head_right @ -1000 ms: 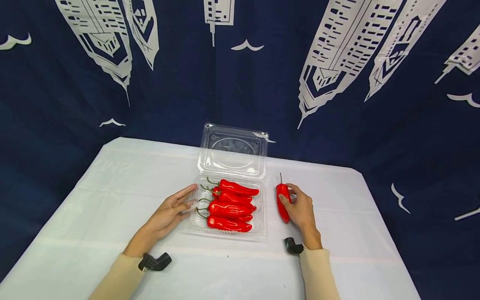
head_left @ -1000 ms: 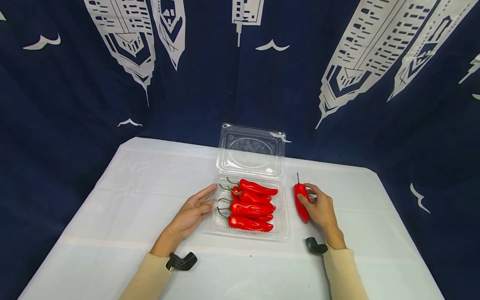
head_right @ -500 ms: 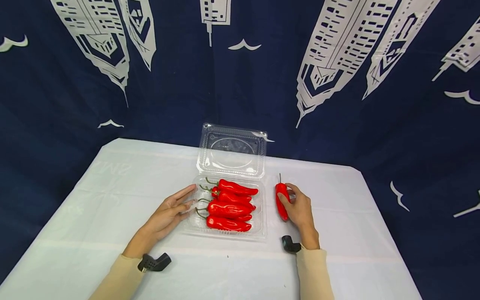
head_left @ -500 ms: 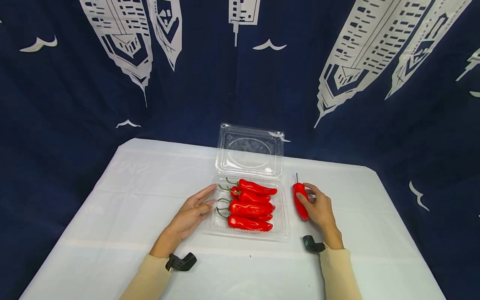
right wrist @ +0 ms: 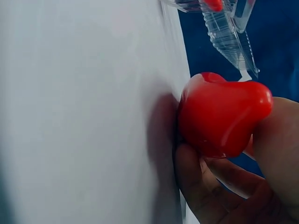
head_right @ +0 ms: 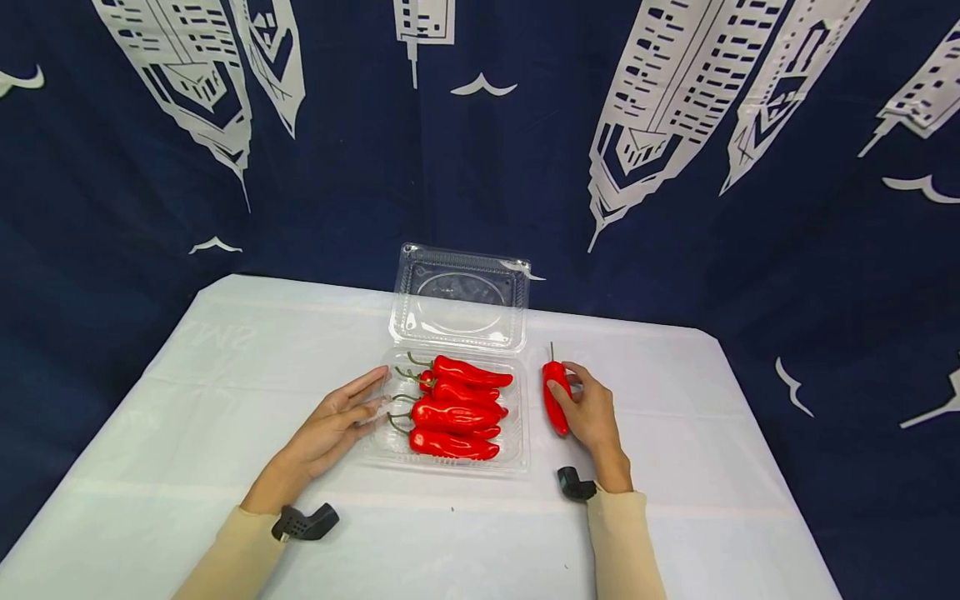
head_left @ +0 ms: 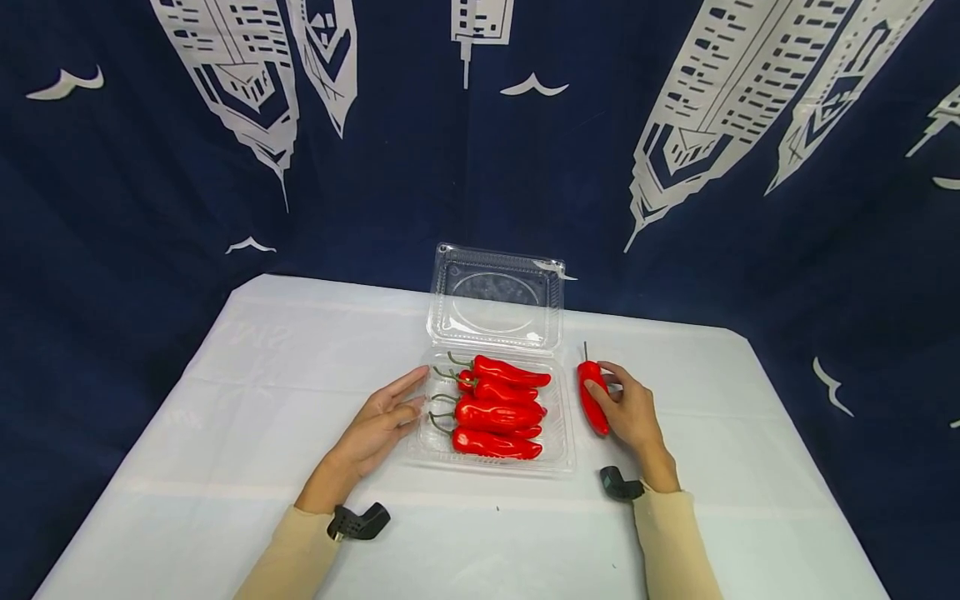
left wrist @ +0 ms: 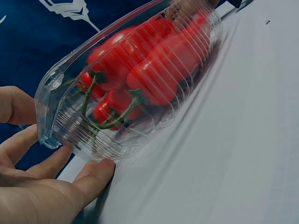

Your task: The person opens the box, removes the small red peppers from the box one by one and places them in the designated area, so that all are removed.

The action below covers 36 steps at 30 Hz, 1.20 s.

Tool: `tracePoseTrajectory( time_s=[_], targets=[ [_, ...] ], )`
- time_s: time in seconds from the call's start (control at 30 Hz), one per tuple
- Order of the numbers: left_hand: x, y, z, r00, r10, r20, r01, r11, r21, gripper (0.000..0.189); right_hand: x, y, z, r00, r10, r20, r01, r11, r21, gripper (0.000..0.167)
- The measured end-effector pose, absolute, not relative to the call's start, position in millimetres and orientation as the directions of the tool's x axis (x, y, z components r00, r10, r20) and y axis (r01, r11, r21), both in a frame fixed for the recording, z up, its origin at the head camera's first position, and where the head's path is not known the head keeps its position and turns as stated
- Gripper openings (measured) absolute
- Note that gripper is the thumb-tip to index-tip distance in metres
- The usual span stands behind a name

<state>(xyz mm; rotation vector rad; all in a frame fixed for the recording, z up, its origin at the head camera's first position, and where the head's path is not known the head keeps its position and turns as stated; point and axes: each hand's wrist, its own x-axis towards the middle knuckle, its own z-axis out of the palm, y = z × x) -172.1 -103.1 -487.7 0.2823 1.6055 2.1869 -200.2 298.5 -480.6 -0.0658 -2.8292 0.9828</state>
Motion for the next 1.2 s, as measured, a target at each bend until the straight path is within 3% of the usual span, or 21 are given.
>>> tracePoseTrajectory(
  time_s=[1.2],
  targets=[
    [-173.4,-103.9,-487.9,-0.894,0.441,-0.078,-0.208,-0.256,0.944,0.07,-193.3,304.9,-460.5,-0.987,0.118,0.108,0.031,0.804,-0.594,0.052]
  ],
)
